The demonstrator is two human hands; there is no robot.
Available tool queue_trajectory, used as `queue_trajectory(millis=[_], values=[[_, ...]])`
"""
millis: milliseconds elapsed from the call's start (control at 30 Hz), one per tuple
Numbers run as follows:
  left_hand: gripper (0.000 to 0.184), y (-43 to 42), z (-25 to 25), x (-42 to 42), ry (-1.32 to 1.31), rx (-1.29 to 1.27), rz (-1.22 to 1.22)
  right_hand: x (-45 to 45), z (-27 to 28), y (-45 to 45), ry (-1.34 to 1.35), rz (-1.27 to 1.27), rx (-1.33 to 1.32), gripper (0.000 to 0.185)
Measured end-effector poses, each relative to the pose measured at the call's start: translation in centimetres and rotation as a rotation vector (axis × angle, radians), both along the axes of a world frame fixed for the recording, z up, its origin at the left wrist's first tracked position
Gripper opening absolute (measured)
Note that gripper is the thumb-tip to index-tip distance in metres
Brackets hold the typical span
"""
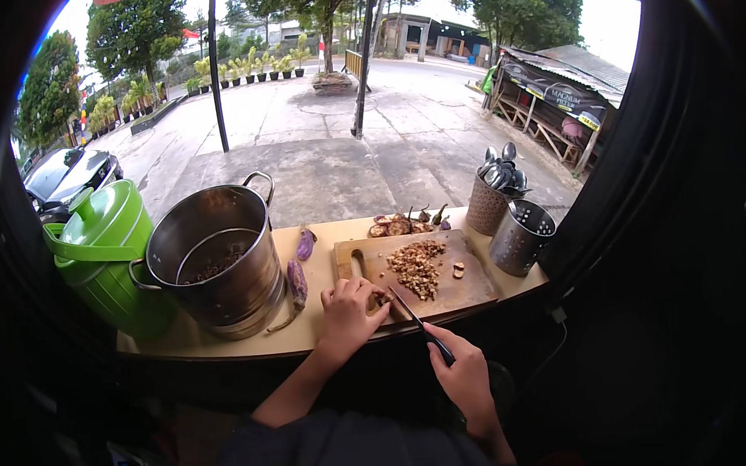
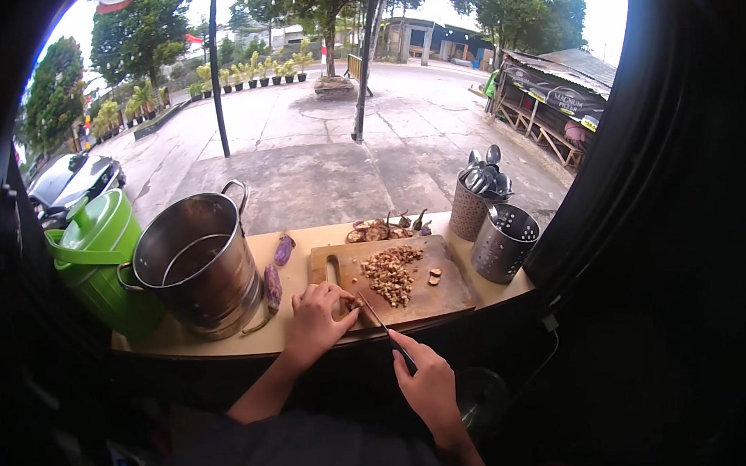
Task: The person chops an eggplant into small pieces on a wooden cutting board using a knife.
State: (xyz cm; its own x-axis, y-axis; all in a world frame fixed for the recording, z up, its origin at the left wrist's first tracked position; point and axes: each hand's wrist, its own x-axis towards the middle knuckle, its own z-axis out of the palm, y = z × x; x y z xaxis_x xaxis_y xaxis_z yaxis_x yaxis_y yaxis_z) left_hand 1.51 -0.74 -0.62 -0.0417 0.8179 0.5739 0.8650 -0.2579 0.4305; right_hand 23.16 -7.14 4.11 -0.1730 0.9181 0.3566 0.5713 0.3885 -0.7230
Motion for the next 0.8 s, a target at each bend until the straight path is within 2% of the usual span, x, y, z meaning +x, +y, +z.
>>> queue_trajectory(millis=[300,467,600,700,800], values=[[0.018,0.2,-0.3,0.0,-0.083,-0.017,-0.035,-0.4,0.2,-0.6,-0.112,-0.009,-0.004,0.032],[0.017,0.2,-0.2,-0.1,-0.089,-0.012,-0.051,-1.4,0.1,-0.4,-0.259,-0.011,0.005,0.034],[0.016,0.3,-0.5,-0.1,-0.094,0.017,-0.046,-1.7,0.0,0.3,-0.25,-0.006,0.051,0.035],[0.015,0.1,-0.3,0.0,-0.1,0.015,-0.039,-1.8,0.2,0.4,-0.253,-0.015,-0.009,0.034],[0.016,0.0,-0.2,-0.1,-0.113,-0.005,-0.033,-1.3,-0.1,0.9,-0.095,0.018,0.023,0.032]])
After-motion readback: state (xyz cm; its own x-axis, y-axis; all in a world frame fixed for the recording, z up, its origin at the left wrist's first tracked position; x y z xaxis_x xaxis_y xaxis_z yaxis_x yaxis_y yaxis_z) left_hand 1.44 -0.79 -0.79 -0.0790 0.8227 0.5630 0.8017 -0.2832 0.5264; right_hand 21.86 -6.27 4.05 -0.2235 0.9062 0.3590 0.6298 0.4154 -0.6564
